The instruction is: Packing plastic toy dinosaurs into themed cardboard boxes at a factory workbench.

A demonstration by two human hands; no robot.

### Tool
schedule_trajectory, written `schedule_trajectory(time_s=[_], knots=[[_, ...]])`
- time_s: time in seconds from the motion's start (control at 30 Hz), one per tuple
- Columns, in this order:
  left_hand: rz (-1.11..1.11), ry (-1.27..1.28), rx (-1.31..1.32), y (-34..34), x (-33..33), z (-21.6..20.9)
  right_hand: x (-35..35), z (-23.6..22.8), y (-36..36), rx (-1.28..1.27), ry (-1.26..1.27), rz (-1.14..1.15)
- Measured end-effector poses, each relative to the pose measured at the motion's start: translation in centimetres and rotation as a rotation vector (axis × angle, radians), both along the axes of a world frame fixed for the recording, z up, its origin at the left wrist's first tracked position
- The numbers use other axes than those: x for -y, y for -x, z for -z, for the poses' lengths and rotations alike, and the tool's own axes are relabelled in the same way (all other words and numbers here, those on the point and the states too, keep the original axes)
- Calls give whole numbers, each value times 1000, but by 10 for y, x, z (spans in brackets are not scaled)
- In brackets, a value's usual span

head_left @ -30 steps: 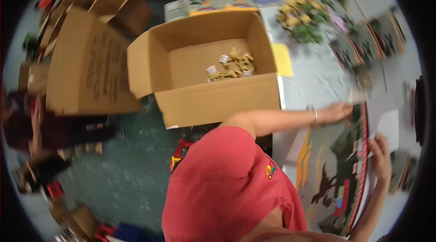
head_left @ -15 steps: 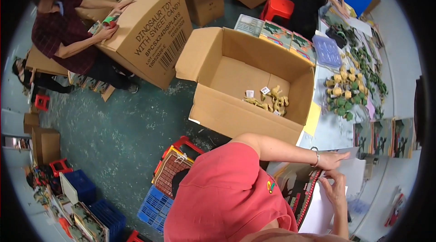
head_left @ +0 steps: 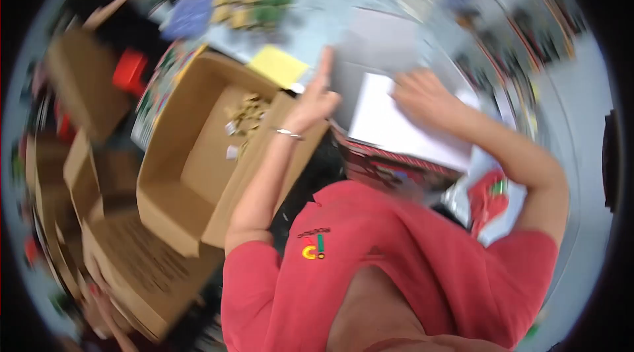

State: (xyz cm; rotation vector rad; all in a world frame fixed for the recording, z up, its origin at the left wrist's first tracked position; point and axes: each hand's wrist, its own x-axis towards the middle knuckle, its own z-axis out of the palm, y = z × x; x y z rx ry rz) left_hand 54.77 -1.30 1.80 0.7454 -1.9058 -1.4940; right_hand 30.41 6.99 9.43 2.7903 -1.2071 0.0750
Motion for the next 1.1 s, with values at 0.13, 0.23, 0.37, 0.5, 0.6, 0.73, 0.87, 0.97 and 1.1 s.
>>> schedule_trajectory(time_s=[0.13,0.23,0.37,0.5,0.6,0.73,0.87,0.97,1.1], knots=[[-4,-214,46,18,1,13,-6,-3,-23,184,-482,631],[95,-165,41,54,-14,2,-19,-11,-9,362,-529,667],[280,-66,84,64,-13,1,-28,-15,10,332,-660,646],[261,-335,-61,83,-30,-11,-49,1,23,404,-577,746],[296,-80,27,99,-46,-3,-47,11,18,328,-467,646],[336,-244,45,107,-40,0,-58,-22,45,147,-621,805],[394,-211,75,110,-44,-13,-58,-37,71,79,-813,1016],[486,-182,85,117,-42,-9,-63,-35,89,103,-898,1196],[575,-38,122,127,-45,-13,-80,-24,101,300,-919,1233]])
